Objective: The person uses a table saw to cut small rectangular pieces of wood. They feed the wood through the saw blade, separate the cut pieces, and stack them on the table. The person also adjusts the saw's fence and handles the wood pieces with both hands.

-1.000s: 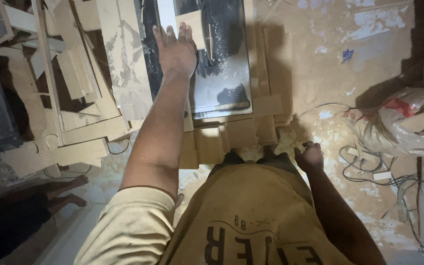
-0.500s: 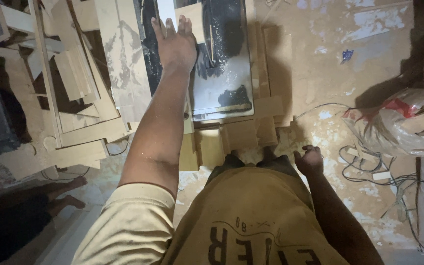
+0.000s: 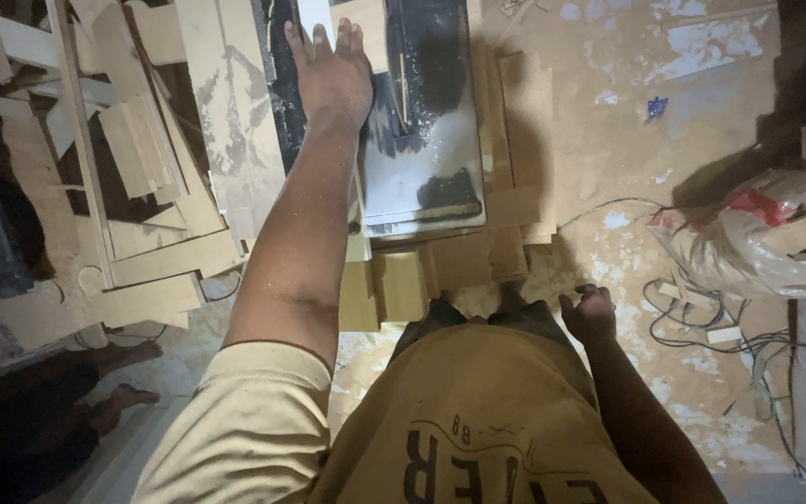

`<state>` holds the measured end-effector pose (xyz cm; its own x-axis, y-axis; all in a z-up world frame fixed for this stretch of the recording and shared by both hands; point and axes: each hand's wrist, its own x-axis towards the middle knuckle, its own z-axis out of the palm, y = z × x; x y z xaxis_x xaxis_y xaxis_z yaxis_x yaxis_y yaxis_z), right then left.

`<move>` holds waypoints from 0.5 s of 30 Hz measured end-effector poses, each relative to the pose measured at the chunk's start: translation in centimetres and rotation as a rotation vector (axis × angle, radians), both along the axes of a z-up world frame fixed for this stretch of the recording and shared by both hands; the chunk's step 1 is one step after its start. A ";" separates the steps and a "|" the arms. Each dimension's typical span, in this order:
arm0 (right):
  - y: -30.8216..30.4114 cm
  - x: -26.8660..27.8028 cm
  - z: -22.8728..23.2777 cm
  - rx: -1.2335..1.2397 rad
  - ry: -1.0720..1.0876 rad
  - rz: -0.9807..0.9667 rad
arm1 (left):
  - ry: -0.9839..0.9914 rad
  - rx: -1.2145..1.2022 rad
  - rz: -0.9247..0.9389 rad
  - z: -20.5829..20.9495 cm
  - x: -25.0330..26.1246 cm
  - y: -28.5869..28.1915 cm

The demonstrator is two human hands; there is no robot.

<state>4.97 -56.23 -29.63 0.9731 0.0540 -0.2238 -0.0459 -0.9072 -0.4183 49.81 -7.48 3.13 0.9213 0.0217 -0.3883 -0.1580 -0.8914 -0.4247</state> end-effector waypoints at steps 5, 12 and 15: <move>0.1 -0.2 -0.5 0.000 -0.108 0.061 | -0.048 -0.015 -0.014 -0.9 1.0 0.5; 0.6 -0.4 0.1 0.028 -0.036 -0.067 | -0.039 0.001 -0.024 -0.4 1.7 0.4; 0.5 -0.7 -0.1 -0.007 -0.079 -0.052 | -0.025 0.011 -0.027 -0.6 2.2 0.5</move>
